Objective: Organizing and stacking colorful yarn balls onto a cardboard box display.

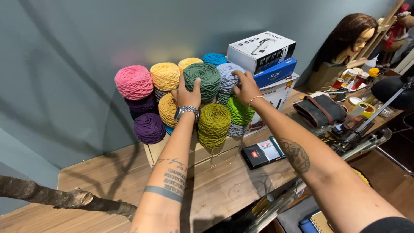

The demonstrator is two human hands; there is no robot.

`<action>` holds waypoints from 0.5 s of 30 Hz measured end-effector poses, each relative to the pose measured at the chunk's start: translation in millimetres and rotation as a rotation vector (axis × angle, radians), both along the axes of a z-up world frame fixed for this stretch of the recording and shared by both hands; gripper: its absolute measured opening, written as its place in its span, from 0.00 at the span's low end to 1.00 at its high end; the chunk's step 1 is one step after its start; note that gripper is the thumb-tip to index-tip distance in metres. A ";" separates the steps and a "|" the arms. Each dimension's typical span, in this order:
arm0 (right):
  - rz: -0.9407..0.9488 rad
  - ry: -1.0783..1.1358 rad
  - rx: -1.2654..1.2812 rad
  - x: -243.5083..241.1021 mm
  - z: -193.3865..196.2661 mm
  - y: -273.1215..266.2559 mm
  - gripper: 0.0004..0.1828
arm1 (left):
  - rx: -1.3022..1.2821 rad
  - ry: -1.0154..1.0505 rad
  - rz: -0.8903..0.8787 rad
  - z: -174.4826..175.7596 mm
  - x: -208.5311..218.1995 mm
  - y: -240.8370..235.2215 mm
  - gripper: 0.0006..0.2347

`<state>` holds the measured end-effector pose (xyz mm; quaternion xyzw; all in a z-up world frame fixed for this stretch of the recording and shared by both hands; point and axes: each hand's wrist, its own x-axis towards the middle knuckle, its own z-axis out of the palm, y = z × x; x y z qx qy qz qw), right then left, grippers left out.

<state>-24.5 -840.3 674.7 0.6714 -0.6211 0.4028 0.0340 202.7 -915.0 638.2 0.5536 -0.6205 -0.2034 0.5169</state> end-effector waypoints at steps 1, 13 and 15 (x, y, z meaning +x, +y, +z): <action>-0.002 -0.002 0.000 -3.0 1.5 4.1 0.26 | 0.000 -0.002 -0.002 9.2 1.7 12.3 0.35; 0.169 -0.008 0.186 -31.8 0.1 87.4 0.40 | -0.026 -0.255 -0.079 45.8 22.6 51.1 0.48; 0.112 -0.059 0.230 -35.2 -0.1 96.2 0.41 | -0.290 -0.189 -0.178 47.6 21.1 46.6 0.58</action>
